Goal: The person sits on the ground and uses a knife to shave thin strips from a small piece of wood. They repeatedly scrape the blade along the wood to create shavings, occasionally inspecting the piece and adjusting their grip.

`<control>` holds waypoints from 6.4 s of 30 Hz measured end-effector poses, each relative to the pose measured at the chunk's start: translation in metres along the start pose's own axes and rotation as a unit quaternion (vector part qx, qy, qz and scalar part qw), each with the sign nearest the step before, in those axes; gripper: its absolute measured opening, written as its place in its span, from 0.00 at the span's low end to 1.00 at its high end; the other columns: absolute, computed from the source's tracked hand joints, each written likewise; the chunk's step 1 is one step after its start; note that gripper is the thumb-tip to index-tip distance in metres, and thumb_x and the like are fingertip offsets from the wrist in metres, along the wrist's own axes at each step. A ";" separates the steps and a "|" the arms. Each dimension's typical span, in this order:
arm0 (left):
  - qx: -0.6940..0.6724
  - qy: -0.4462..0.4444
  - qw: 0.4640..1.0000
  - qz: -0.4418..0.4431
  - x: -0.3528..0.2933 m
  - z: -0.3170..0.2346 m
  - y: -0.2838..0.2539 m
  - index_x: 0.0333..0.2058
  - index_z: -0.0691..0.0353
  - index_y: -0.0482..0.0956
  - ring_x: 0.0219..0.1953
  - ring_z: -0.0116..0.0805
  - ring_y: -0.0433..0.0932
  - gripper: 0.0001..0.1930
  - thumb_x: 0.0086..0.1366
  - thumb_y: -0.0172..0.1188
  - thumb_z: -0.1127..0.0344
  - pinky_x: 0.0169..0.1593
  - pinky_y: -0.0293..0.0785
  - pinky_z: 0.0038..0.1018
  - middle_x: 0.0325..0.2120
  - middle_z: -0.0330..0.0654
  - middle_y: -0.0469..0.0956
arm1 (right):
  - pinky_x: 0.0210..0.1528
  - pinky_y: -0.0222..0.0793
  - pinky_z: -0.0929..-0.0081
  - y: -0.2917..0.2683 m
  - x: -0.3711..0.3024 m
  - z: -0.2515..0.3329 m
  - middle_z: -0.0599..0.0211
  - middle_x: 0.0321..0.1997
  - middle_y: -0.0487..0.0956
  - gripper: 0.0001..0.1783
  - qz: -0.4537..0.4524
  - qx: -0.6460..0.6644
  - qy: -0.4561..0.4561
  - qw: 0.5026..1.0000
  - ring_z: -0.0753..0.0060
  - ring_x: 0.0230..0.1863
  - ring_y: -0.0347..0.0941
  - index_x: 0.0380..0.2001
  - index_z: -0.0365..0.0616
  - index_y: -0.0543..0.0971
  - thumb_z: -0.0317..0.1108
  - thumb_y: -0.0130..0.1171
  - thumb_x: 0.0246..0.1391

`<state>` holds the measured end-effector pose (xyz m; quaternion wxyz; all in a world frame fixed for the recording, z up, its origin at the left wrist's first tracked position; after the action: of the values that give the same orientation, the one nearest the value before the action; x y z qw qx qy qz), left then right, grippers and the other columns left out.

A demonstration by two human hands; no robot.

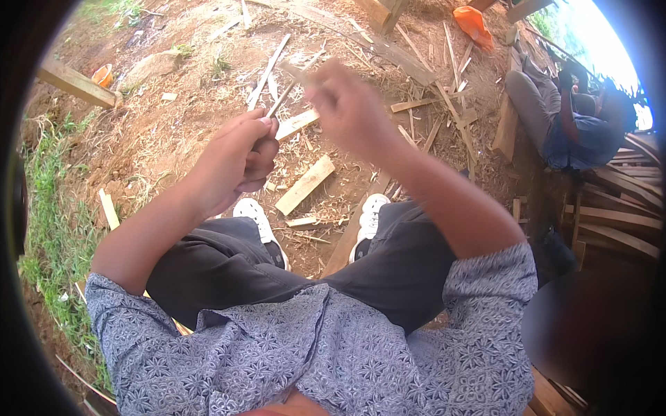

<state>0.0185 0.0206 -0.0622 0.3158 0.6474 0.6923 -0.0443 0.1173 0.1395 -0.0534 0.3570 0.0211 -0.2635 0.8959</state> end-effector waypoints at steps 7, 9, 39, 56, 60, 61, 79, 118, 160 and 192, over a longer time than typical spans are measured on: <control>0.003 0.000 1.000 0.023 0.003 0.000 0.001 0.35 0.53 0.66 0.16 0.19 0.50 0.07 0.74 0.45 0.60 0.18 0.45 0.22 0.16 0.27 0.56 | 0.21 0.49 0.82 -0.010 0.004 -0.017 0.80 0.22 0.66 0.07 -0.036 -0.015 0.076 0.996 0.89 0.21 0.56 0.46 0.44 0.66 0.35 0.49 0.73; 0.010 0.017 1.000 0.007 -0.001 -0.004 -0.006 0.35 0.53 0.66 0.16 0.19 0.50 0.08 0.74 0.45 0.60 0.18 0.45 0.22 0.16 0.27 0.56 | 0.19 0.48 0.83 0.020 -0.014 0.022 0.79 0.22 0.66 0.07 0.012 0.038 -0.063 0.997 0.89 0.20 0.56 0.46 0.45 0.67 0.35 0.49 0.74; 0.037 0.033 0.999 -0.013 0.008 -0.010 -0.007 0.32 0.54 0.66 0.14 0.20 0.51 0.11 0.76 0.43 0.60 0.17 0.47 0.22 0.14 0.27 0.57 | 0.18 0.58 0.74 0.001 0.004 0.006 0.72 0.21 0.72 0.09 0.006 -0.039 0.001 0.999 0.79 0.20 0.66 0.44 0.45 0.68 0.37 0.52 0.70; 0.105 0.120 0.986 0.044 0.001 -0.032 0.004 0.28 0.56 0.66 0.13 0.19 0.51 0.15 0.76 0.42 0.57 0.16 0.47 0.21 0.13 0.29 0.59 | 0.18 0.52 0.86 -0.086 0.018 -0.025 0.76 0.23 0.72 0.13 -0.196 0.090 0.076 0.973 0.91 0.19 0.59 0.47 0.43 0.67 0.39 0.54 0.71; 0.110 0.089 0.989 0.049 0.002 -0.029 -0.001 0.30 0.56 0.68 0.14 0.20 0.54 0.15 0.75 0.42 0.58 0.18 0.52 0.22 0.14 0.30 0.61 | 0.17 0.49 0.85 -0.065 0.020 -0.005 0.77 0.21 0.70 0.11 -0.121 0.092 -0.004 0.988 0.92 0.18 0.56 0.47 0.44 0.66 0.37 0.53 0.71; 0.110 0.077 0.989 0.056 0.002 -0.026 0.000 0.31 0.57 0.69 0.15 0.20 0.56 0.14 0.75 0.41 0.59 0.19 0.54 0.22 0.15 0.31 0.62 | 0.17 0.48 0.85 -0.060 0.021 -0.003 0.78 0.21 0.70 0.10 -0.096 0.082 -0.029 0.992 0.92 0.18 0.56 0.46 0.44 0.66 0.37 0.53 0.71; 0.044 0.052 0.998 0.010 0.008 -0.011 0.003 0.27 0.53 0.63 0.13 0.20 0.52 0.14 0.75 0.43 0.59 0.16 0.46 0.23 0.13 0.27 0.56 | 0.20 0.52 0.75 -0.023 0.016 0.004 0.72 0.19 0.69 0.07 -0.030 -0.008 0.032 0.999 0.83 0.17 0.56 0.44 0.43 0.67 0.34 0.52 0.71; 0.035 0.042 0.998 0.017 0.009 -0.013 -0.010 0.25 0.53 0.61 0.12 0.22 0.54 0.15 0.74 0.44 0.59 0.16 0.50 0.24 0.13 0.30 0.58 | 0.20 0.55 0.71 0.001 0.005 0.025 0.73 0.17 0.66 0.09 0.029 -0.076 -0.055 0.995 0.78 0.17 0.61 0.44 0.44 0.69 0.37 0.51 0.72; 0.326 0.054 0.943 0.035 0.024 -0.002 -0.012 0.27 0.57 0.67 0.16 0.23 0.60 0.17 0.76 0.41 0.56 0.20 0.58 0.25 0.17 0.31 0.64 | 0.24 0.63 0.84 -0.068 0.010 -0.055 0.72 0.28 0.75 0.09 -0.122 -0.015 0.177 0.977 0.85 0.23 0.66 0.48 0.44 0.70 0.37 0.51 0.72; 0.293 -0.242 0.907 0.181 0.093 0.222 -0.106 0.68 0.63 0.65 0.38 0.31 0.74 0.35 0.75 0.36 0.41 0.46 0.80 0.33 0.62 0.47 0.73 | 0.38 0.73 0.66 0.194 -0.229 -0.232 0.64 0.33 0.83 0.18 -0.091 0.054 0.511 0.853 0.69 0.31 0.79 0.49 0.43 0.76 0.46 0.54 0.68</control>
<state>0.0086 -0.0198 -0.3219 0.2724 0.7947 0.4213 -0.3418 0.1963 -0.0092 -0.3940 0.5194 -0.3968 0.0075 0.7568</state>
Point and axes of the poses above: each hand's wrist, its own x-axis towards the middle knuckle, its own y-axis out of the palm, z = x × y, the point moved 9 cm from there along x, towards the middle knuckle
